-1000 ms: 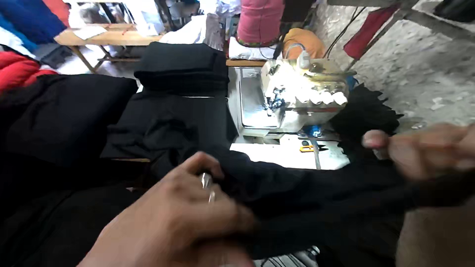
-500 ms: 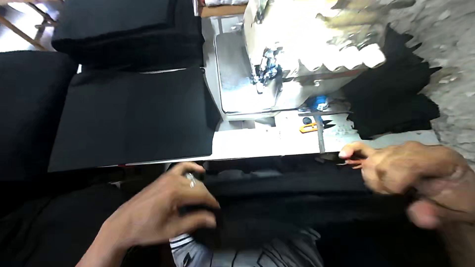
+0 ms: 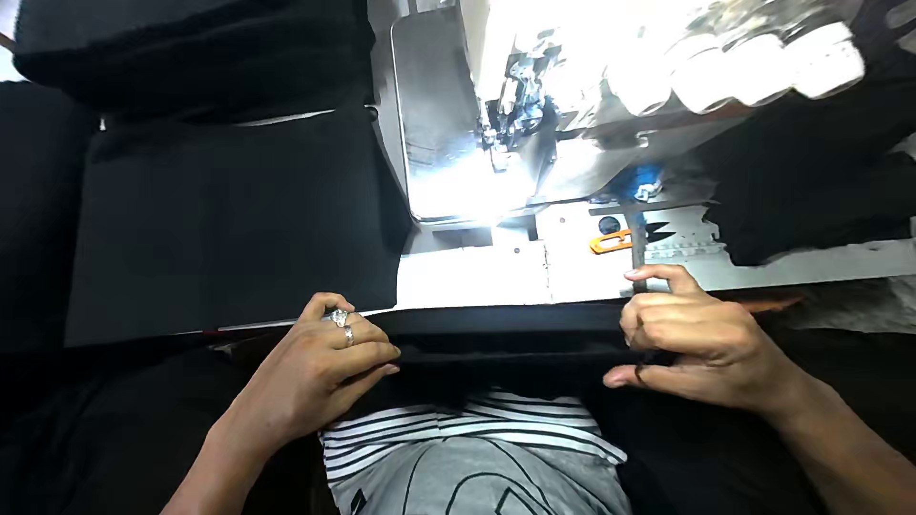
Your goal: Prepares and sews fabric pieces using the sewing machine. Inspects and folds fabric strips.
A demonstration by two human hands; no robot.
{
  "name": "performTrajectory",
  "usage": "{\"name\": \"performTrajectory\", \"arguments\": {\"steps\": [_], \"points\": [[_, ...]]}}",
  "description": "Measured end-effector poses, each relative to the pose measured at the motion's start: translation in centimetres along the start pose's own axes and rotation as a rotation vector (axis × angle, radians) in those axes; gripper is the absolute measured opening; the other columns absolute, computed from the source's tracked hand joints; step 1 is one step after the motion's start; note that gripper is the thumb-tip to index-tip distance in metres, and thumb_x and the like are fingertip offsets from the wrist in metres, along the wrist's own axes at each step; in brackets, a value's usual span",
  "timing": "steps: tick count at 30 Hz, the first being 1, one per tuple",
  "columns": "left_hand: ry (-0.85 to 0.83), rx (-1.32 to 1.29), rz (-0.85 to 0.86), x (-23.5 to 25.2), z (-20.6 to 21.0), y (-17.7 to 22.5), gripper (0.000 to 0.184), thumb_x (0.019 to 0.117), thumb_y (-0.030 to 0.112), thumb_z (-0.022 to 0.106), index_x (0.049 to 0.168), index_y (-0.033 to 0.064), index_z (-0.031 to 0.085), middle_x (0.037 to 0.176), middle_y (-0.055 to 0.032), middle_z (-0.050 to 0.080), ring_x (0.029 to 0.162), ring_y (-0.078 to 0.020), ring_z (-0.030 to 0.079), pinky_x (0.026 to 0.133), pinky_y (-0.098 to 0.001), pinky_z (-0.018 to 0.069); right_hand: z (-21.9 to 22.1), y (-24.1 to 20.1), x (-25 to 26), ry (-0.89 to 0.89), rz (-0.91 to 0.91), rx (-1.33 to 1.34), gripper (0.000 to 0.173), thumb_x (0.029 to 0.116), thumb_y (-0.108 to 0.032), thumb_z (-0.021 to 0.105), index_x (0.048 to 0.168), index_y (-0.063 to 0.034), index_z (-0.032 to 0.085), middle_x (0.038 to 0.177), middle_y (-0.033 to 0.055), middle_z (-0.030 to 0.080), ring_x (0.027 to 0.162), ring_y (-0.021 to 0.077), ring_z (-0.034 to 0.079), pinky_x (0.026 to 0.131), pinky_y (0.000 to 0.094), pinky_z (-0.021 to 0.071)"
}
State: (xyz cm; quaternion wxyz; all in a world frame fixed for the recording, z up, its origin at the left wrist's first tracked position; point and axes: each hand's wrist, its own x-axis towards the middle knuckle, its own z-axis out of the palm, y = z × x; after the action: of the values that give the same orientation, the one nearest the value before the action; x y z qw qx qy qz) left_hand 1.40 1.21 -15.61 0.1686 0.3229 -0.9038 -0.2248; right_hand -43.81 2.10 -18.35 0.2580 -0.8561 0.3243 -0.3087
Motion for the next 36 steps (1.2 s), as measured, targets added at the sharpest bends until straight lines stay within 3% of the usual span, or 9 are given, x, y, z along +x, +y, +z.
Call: {"name": "performTrajectory", "arguments": {"steps": [11, 19, 29, 36], "points": [[0.01, 0.04, 0.003, -0.2, 0.4, -0.1, 0.023, 0.1046, 0.034, 0.058, 0.106, 0.0204, 0.077, 0.104, 0.0063, 0.076, 0.103, -0.0069, 0.067, 0.105, -0.0397, 0.0421, 1.4, 0.3, 0.0, 0.016, -0.036, -0.072, 0.051, 0.0938, -0.044, 0.074, 0.063, -0.01, 0.052, 0.06, 0.0035, 0.054, 0.068, 0.017, 0.062, 0.112, 0.0511, 0.036], [0.031, 0.118, -0.047, -0.8, 1.4, -0.9, 0.027, 0.1021, 0.045, 0.06, 0.104, 0.0246, 0.077, 0.102, 0.0085, 0.076, 0.1, -0.0055, 0.069, 0.112, -0.0527, 0.0351, 2.1, 0.3, 0.3, -0.006, -0.062, -0.108, 0.051, 0.0952, -0.044, 0.072, 0.063, -0.0098, 0.053, 0.059, 0.0032, 0.055, 0.068, 0.0179, 0.063, 0.111, 0.0508, 0.0382], [0.06, 0.126, -0.041, -0.6, 1.3, -1.1, 0.026, 0.1018, 0.043, 0.061, 0.103, 0.0237, 0.078, 0.102, 0.0078, 0.076, 0.1, -0.0055, 0.069, 0.112, -0.0518, 0.0361, 2.1, 0.5, 0.7, 0.04, -0.065, -0.185, 0.049, 0.0954, -0.041, 0.071, 0.062, -0.0095, 0.053, 0.06, 0.0042, 0.055, 0.069, 0.0192, 0.062, 0.11, 0.0511, 0.0383], [0.182, 0.292, 0.043, 2.5, -5.5, 0.8, 0.024, 0.1032, 0.039, 0.059, 0.102, 0.0208, 0.076, 0.099, 0.0034, 0.074, 0.097, -0.0074, 0.067, 0.104, -0.0437, 0.0362, -2.0, -0.6, 4.0, 0.179, -0.178, -0.428, 0.05, 0.0974, -0.044, 0.068, 0.065, -0.0076, 0.054, 0.062, 0.0066, 0.054, 0.073, 0.0231, 0.064, 0.109, 0.0512, 0.0406]]}}
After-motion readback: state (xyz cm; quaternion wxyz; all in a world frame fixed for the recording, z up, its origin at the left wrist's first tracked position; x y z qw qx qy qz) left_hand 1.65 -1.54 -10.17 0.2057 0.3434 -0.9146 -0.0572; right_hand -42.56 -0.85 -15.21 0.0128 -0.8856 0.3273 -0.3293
